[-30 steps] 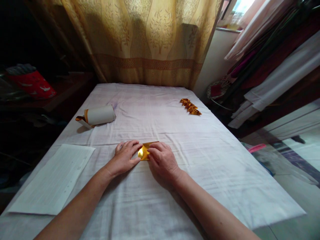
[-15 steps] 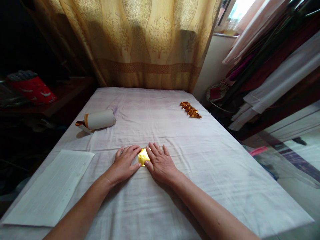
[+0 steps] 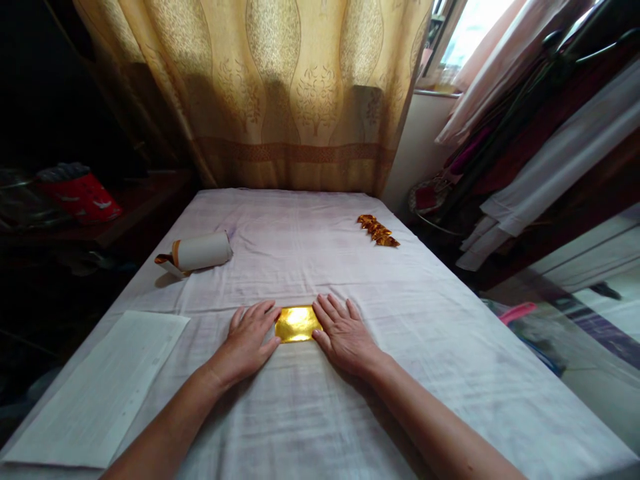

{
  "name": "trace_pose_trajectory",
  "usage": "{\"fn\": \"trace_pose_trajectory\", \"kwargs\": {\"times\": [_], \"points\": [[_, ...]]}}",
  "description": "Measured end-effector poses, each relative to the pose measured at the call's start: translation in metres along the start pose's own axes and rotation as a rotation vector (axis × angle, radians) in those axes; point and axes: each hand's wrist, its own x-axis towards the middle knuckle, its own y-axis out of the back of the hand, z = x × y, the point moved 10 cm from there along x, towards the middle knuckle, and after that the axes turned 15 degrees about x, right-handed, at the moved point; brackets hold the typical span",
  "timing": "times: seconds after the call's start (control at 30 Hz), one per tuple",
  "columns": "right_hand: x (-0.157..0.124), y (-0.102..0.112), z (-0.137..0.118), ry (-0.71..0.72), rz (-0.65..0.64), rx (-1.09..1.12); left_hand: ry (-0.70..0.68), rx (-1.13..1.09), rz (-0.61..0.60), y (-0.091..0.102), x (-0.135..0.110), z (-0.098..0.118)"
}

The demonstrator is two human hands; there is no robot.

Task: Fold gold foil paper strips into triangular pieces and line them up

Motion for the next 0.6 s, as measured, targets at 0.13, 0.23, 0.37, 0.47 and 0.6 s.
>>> {"fn": "trace_pose_trajectory", "kwargs": {"times": [0.13,0.23,0.37,0.47,0.6], "points": [[0.0,0.001,-0.002,0.009,0.02,-0.004,-0.058,0.078,0.1,0.007,-0.009,0.026],[0.0,0.001,-0.002,0.012,0.025,0.0,-0.214,0.079,0.069,0.003,-0.015,0.058],[0.0,0.002,-0.003,0.025,0.043,-0.002,-0.273,0.099,0.08,0.0,-0.019,0.074],[0.0,0.002,-0.003,0.026,0.041,0.011,-0.283,0.111,0.089,0.0,-0.021,0.07],[-0.001,0.002,-0.003,0.015,0.031,0.02,-0.338,0.099,0.029,-0.003,-0.029,0.058]]}}
